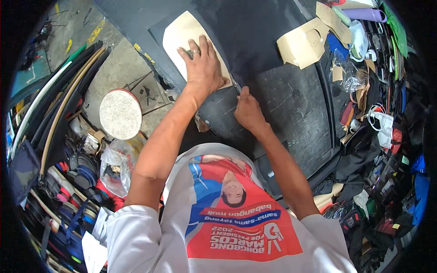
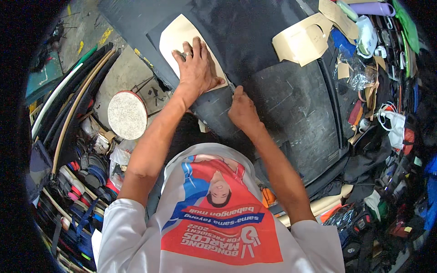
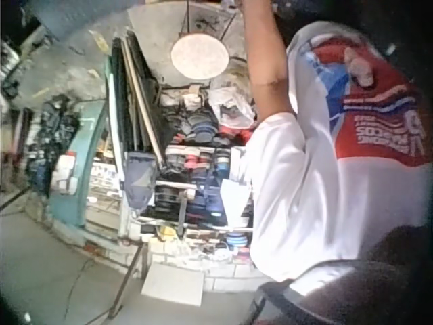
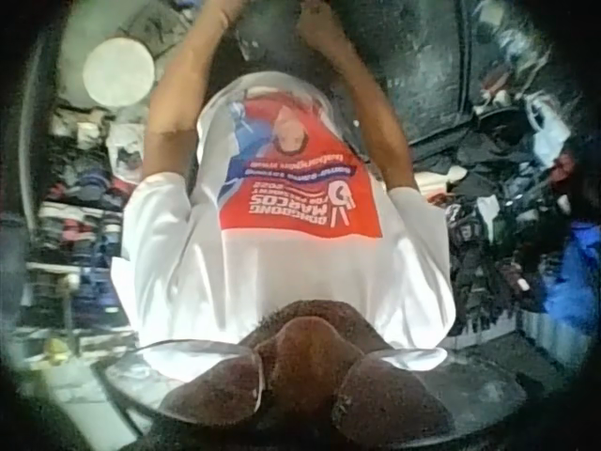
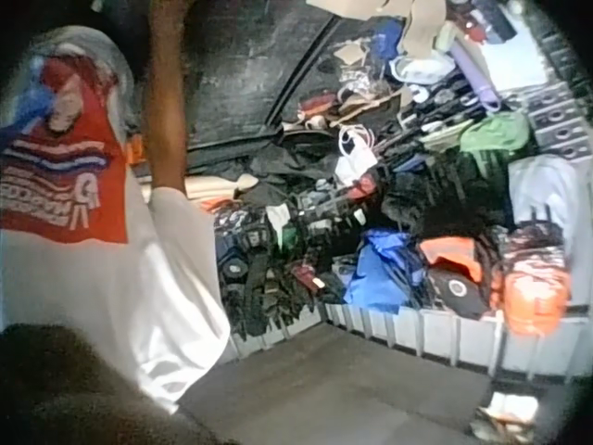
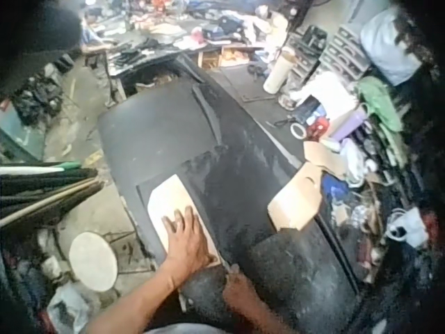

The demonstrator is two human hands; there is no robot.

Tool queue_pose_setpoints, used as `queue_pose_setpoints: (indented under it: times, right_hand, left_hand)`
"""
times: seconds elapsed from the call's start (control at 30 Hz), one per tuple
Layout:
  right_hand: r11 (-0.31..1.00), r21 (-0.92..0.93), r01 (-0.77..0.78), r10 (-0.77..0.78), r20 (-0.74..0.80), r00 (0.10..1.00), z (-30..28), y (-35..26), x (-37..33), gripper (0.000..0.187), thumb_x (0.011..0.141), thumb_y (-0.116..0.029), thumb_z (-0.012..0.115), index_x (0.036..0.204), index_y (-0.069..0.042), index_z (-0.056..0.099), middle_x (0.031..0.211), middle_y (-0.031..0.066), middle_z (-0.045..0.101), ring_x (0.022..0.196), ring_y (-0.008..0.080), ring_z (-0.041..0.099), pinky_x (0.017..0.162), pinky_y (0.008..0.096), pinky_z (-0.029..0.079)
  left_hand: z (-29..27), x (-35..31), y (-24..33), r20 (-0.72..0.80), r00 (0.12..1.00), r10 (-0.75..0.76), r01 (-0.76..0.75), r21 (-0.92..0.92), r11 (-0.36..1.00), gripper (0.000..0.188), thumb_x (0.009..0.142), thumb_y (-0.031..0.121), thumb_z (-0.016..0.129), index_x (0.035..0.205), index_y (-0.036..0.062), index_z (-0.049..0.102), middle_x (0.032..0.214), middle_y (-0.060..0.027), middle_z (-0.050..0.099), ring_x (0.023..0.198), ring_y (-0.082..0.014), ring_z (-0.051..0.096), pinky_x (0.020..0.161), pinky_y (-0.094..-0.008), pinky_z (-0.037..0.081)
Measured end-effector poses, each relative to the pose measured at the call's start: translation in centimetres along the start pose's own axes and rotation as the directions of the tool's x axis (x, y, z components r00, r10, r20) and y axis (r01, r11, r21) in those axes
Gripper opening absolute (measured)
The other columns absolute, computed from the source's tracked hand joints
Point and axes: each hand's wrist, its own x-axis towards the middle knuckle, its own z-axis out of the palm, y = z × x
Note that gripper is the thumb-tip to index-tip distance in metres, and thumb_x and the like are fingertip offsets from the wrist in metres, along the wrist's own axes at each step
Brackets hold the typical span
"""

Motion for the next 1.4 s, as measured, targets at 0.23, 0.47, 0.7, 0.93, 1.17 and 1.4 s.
queue_pose_setpoints:
  times: [0.23, 0.47, 0.7, 0.93, 1.17, 1.4]
  right_hand:
    - [1.000, -0.012, -0.009, 0.008, -0.043, 0.999, 0.7, 0.0, -0.8, 0.013, 0.101, -0.006, 0.048, 0.106, 0.005, 0.041, 0.092, 0.0394, 0.063, 0.092, 0.0597, 0.062, 0.080, 0.0616, 0.050]
    - [1.000, 0.010, -0.024, 0.024, -0.038, 0.999, 1.0, 0.2, -2.0, 0.014, 0.102, -0.008, 0.044, 0.107, 0.005, 0.043, 0.097, 0.0400, 0.062, 0.094, 0.0591, 0.062, 0.082, 0.0608, 0.050]
    - [0.997, 0.018, -0.069, 0.070, -0.043, 0.997, 1.5, 0.5, -3.0, 0.013, 0.101, -0.006, 0.048, 0.103, 0.006, 0.044, 0.095, 0.0403, 0.062, 0.095, 0.0588, 0.062, 0.080, 0.0611, 0.049]
    - [0.982, 0.008, -0.189, 0.189, -0.070, 0.979, 3.0, 2.8, -10.8, 0.016, 0.104, -0.011, 0.047, 0.109, 0.005, 0.046, 0.104, 0.0395, 0.062, 0.103, 0.0594, 0.060, 0.085, 0.0632, 0.047]
    - [0.892, 0.203, -0.404, 0.443, -0.216, 0.870, 3.1, 1.4, -15.8, 0.019, 0.105, -0.012, 0.051, 0.116, 0.003, 0.048, 0.100, 0.0351, 0.064, 0.097, 0.0559, 0.062, 0.082, 0.0586, 0.049]
    - [0.517, 0.780, -0.353, 0.822, -0.339, 0.457, 3.2, -7.3, -13.4, 0.018, 0.105, -0.014, 0.055, 0.112, 0.000, 0.046, 0.082, 0.0220, 0.063, 0.075, 0.0440, 0.066, 0.067, 0.0525, 0.051]
  left_hand:
    - [0.2, -0.1, 0.0, 0.004, 1.000, -0.008, 0.008, -0.019, 1.000, 0.127, 0.057, 0.069, 0.086, 0.151, -0.0054, 0.043, 0.157, -0.0202, 0.035, 0.144, -0.0466, 0.032, 0.108, -0.0751, 0.027]
    - [0.4, 0.0, -0.2, -0.022, 1.000, -0.007, 0.006, -0.028, 1.000, 0.128, 0.056, 0.069, 0.087, 0.151, -0.0055, 0.043, 0.157, -0.0202, 0.035, 0.144, -0.0462, 0.032, 0.107, -0.0753, 0.027]
    - [0.5, 0.1, -0.2, -0.007, 1.000, -0.005, 0.005, -0.005, 1.000, 0.128, 0.057, 0.071, 0.085, 0.151, -0.0056, 0.043, 0.157, -0.0199, 0.035, 0.144, -0.0458, 0.032, 0.106, -0.0760, 0.026]
    - [-0.3, 0.5, -0.6, -0.006, 1.000, 0.012, -0.012, 0.018, 1.000, 0.126, 0.058, 0.071, 0.085, 0.150, -0.0045, 0.044, 0.156, -0.0210, 0.035, 0.145, -0.0448, 0.031, 0.106, -0.0776, 0.024]
    - [-1.5, 2.1, -0.5, -0.170, 0.924, 0.341, -0.341, 0.031, 0.940, 0.094, 0.066, 0.053, 0.086, 0.137, -0.0006, 0.054, 0.145, -0.0232, 0.043, 0.139, -0.0452, 0.038, 0.110, -0.0742, 0.027]
    - [-4.3, 4.1, 2.6, 0.127, 0.431, 0.894, -0.847, -0.285, 0.449, 0.031, 0.074, 0.007, 0.073, 0.103, 0.0019, 0.064, 0.112, -0.0174, 0.062, 0.111, -0.0368, 0.060, 0.101, -0.0437, 0.051]
